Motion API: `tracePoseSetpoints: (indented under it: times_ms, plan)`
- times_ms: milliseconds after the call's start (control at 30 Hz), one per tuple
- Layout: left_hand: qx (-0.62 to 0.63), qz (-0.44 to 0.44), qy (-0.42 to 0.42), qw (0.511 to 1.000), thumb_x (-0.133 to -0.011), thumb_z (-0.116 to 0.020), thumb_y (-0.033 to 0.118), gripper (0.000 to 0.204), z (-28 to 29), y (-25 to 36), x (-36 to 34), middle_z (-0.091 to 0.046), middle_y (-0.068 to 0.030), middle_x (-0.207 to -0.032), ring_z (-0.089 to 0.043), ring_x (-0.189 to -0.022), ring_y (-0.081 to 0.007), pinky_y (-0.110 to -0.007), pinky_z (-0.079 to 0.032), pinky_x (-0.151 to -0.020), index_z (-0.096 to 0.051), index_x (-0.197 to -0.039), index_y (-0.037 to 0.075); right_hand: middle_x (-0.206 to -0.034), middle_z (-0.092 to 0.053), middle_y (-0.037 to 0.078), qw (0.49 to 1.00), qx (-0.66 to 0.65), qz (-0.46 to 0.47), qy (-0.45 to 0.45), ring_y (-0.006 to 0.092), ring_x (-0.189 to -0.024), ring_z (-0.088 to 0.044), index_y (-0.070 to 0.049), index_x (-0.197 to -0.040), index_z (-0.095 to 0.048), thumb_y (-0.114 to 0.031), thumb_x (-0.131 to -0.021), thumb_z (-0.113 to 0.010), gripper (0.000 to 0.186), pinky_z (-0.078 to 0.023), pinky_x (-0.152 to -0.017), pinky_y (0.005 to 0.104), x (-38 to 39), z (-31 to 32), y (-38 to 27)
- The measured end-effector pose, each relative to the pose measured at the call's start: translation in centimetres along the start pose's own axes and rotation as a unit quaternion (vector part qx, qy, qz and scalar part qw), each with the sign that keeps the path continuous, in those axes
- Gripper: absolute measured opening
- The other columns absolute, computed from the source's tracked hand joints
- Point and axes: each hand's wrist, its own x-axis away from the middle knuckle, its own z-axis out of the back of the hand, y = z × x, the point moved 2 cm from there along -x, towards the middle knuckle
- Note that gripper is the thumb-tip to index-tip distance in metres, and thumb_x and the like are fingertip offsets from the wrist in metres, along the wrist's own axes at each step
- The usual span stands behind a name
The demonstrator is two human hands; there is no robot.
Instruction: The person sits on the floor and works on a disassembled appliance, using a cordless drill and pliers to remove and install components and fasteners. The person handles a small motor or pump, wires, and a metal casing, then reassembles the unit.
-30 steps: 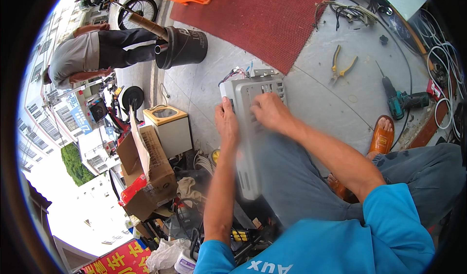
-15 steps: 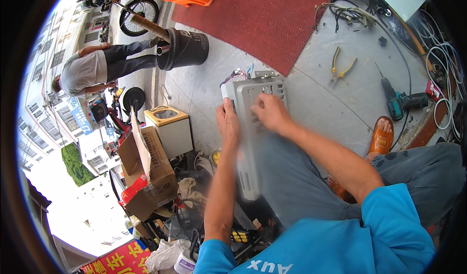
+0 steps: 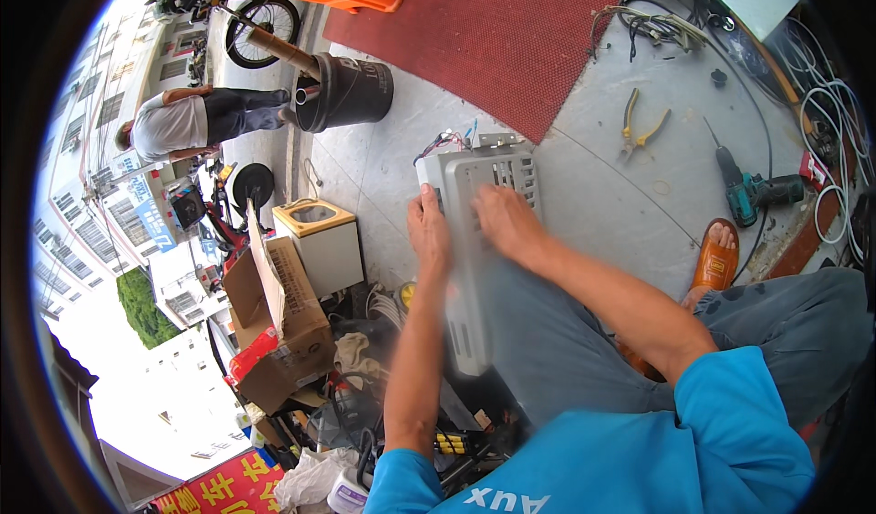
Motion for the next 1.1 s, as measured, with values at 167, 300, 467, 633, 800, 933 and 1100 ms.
tracePoseSetpoints:
  times_ms: [167, 300, 467, 633, 800, 933, 1100]
  plan:
    - [0.053, 0.011, -0.014, 0.998, -0.111, -0.052, 0.053, 0.059, -0.1, 1.0, 0.7, -0.069, -0.0126, -0.100, -0.062, -0.090, -0.0203, -0.039, -0.052, -0.082, -0.066, -0.116, -0.004, -0.089, -0.072, 0.028, 0.994, -0.084, -0.065, 0.022, 0.0498, -0.088, -0.070, 0.005, -0.091, -0.066, -0.014, -0.100, -0.068, 0.021, -0.056, -0.080, 0.0551, 0.3, -0.2, 0.4]
    - [0.148, 0.026, -0.020, 0.988, -0.114, -0.049, 0.043, 0.048, -0.1, 1.9, 1.2, -0.067, -0.0088, -0.092, -0.058, -0.080, -0.0174, -0.037, -0.050, -0.073, -0.066, -0.106, -0.001, -0.092, -0.072, 0.028, 0.998, -0.052, -0.015, 0.040, 0.0474, -0.090, -0.071, 0.004, -0.092, -0.067, -0.010, -0.097, -0.066, 0.015, -0.056, -0.081, 0.0536, 0.5, -0.4, 0.5]
    - [0.229, 0.100, -0.061, 0.966, -0.113, -0.052, 0.028, 0.034, 0.8, 1.6, 0.1, -0.073, -0.0076, -0.093, -0.066, -0.083, -0.0160, -0.037, -0.053, -0.073, -0.072, -0.104, 0.002, -0.094, -0.072, 0.029, 1.000, -0.005, 0.015, 0.017, 0.0481, -0.094, -0.070, 0.005, -0.095, -0.068, -0.007, -0.095, -0.066, 0.012, -0.056, -0.085, 0.0541, 0.6, 0.1, 0.9]
    - [0.189, 0.134, -0.150, 0.961, -0.105, -0.068, 0.017, 0.019, 2.9, 1.3, -1.5, -0.074, -0.0009, -0.099, -0.065, -0.086, -0.0100, -0.032, -0.051, -0.075, -0.072, -0.118, 0.005, -0.096, -0.070, 0.030, 1.000, 0.022, 0.002, -0.005, 0.0507, -0.096, -0.068, 0.006, -0.095, -0.064, -0.007, -0.097, -0.064, 0.013, -0.055, -0.088, 0.0569, 0.7, 0.0, 0.8]
    - [0.259, 0.121, -0.209, 0.935, -0.106, -0.066, 0.011, 0.020, 3.1, 1.4, -2.0, -0.074, -0.0017, -0.098, -0.065, -0.081, -0.0095, -0.029, -0.055, -0.071, -0.068, -0.123, 0.001, -0.100, -0.069, 0.031, 0.999, 0.032, -0.003, 0.005, 0.0520, -0.096, -0.067, 0.005, -0.095, -0.062, -0.010, -0.099, -0.063, 0.016, -0.054, -0.087, 0.0584, 0.8, -0.5, 0.4]
    - [0.311, 0.157, -0.215, 0.912, -0.106, -0.063, 0.008, 0.020, 2.7, 0.7, -2.2, -0.073, -0.0026, -0.100, -0.067, -0.078, -0.0089, -0.025, -0.061, -0.072, -0.066, -0.125, 0.000, -0.100, -0.068, 0.030, 0.999, 0.032, -0.004, -0.001, 0.0520, -0.096, -0.067, 0.004, -0.095, -0.062, -0.011, -0.099, -0.063, 0.016, -0.054, -0.087, 0.0585, 0.7, -0.4, 0.3]
    - [0.315, 0.127, -0.278, 0.899, -0.104, -0.069, 0.012, 0.027, 3.0, -0.4, -3.3, -0.076, -0.0049, -0.108, -0.072, -0.093, -0.0132, -0.030, -0.061, -0.085, -0.067, -0.129, 0.001, -0.098, -0.071, 0.027, 0.999, 0.037, 0.025, 0.024, 0.0472, -0.092, -0.071, 0.003, -0.099, -0.064, -0.011, -0.100, -0.064, 0.015, -0.059, -0.083, 0.0547, 0.6, -0.3, 0.3]
